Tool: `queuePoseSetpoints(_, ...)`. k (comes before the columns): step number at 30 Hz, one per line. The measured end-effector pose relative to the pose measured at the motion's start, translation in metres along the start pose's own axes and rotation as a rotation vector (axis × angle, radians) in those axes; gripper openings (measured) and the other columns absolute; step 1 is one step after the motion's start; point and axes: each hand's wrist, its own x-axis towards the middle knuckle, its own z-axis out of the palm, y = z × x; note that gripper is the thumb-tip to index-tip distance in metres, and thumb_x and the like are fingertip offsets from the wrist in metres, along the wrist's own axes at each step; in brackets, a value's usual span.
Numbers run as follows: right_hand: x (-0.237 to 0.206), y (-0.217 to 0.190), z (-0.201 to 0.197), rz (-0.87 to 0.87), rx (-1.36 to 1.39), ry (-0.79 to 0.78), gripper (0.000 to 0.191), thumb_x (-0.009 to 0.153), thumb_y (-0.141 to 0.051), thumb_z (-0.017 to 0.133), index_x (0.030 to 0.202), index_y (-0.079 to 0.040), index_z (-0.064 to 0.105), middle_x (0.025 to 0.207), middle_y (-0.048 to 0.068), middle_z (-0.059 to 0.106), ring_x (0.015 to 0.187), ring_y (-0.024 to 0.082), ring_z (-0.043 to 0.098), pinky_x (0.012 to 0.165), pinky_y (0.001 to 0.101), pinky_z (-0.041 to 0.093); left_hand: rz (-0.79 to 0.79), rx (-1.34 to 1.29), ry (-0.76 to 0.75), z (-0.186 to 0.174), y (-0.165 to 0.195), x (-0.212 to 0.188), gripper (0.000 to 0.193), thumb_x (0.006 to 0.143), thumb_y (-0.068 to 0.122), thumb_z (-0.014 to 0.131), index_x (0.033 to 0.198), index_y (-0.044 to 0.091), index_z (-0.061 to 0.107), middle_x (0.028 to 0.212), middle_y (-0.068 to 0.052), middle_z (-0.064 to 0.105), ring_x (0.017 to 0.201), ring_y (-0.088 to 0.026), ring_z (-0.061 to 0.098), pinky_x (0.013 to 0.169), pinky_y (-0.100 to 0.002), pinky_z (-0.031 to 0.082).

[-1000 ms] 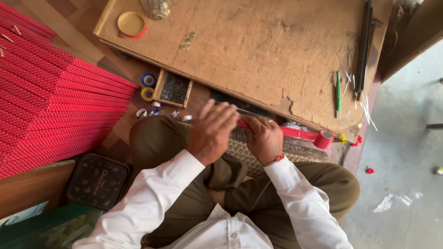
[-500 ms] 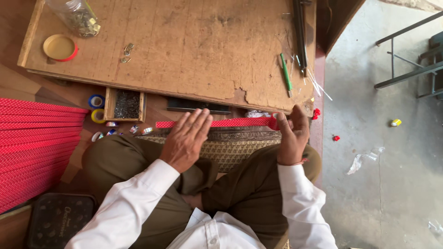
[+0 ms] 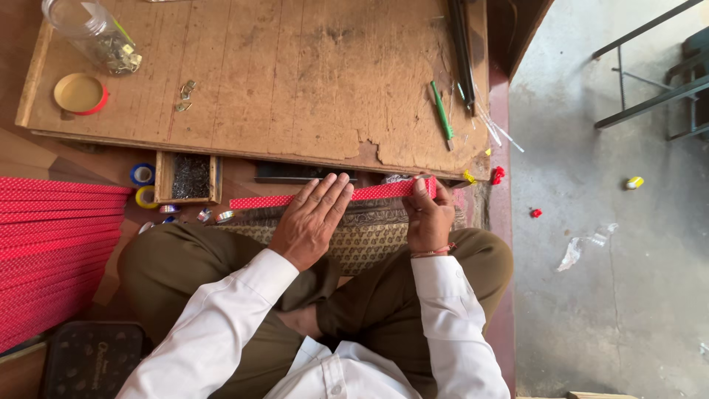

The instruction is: The person sits on the floor and wraps a red polka-dotted ribbon around the edges of a wooden frame containing a colorful printed image. They smooth the ribbon along each side, fold the corners, and secure the ribbon with small metal pins.

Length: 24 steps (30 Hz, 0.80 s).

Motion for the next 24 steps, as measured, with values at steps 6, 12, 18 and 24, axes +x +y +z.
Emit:
queuePoseSetpoints(6,0.0,0.012,-0.002,-0.03,0.039,0.161,0.024,0.09,-0.011,0.078,0.111,-0.01,0.067,0.092,0.002,0.073,0.071,0.014,0.068,0.064,0.0336,0.059,-0.005,-0.072,0.045,0.015,0.005,-0.012,0.064,0.095,-0.005,0.045,0.158,0.001,0.034,0.163,-0.017,0.04,0.151,-0.032,0.039,0.127,-0.045,0.024)
queuePoseSetpoints(12,-0.006,0.014,0.004,-0.095,0.036,0.171,0.022,0.091,-0.011,0.078,0.11,-0.009,0.066,0.092,0.004,0.072,0.072,0.012,0.067,0.062,0.0296,0.058,0.106,0.022,0.048,0.042,0.034,0.02,0.055,0.102,0.0,0.047,0.157,0.0,0.038,0.164,-0.019,0.041,0.153,-0.031,0.041,0.129,-0.044,0.027)
queuePoseSetpoints(18,-0.008,0.012,0.009,-0.097,0.032,0.186,0.023,0.09,-0.014,0.076,0.111,-0.009,0.066,0.095,0.004,0.073,0.077,0.014,0.071,0.064,0.0287,0.06,0.079,-0.083,0.102,0.037,0.053,0.04,0.054,0.099,0.013,0.054,0.149,-0.003,0.046,0.156,-0.021,0.047,0.143,-0.036,0.05,0.121,-0.049,0.033)
queuePoseSetpoints(24,-0.007,0.01,0.011,-0.053,0.075,0.181,0.024,0.091,-0.012,0.077,0.112,-0.006,0.066,0.094,0.008,0.073,0.077,0.016,0.071,0.064,0.027,0.058,-0.025,-0.139,0.144,0.04,0.055,0.056,0.041,0.098,0.01,0.059,0.138,-0.001,0.059,0.139,-0.017,0.064,0.125,-0.031,0.064,0.109,-0.044,0.047)
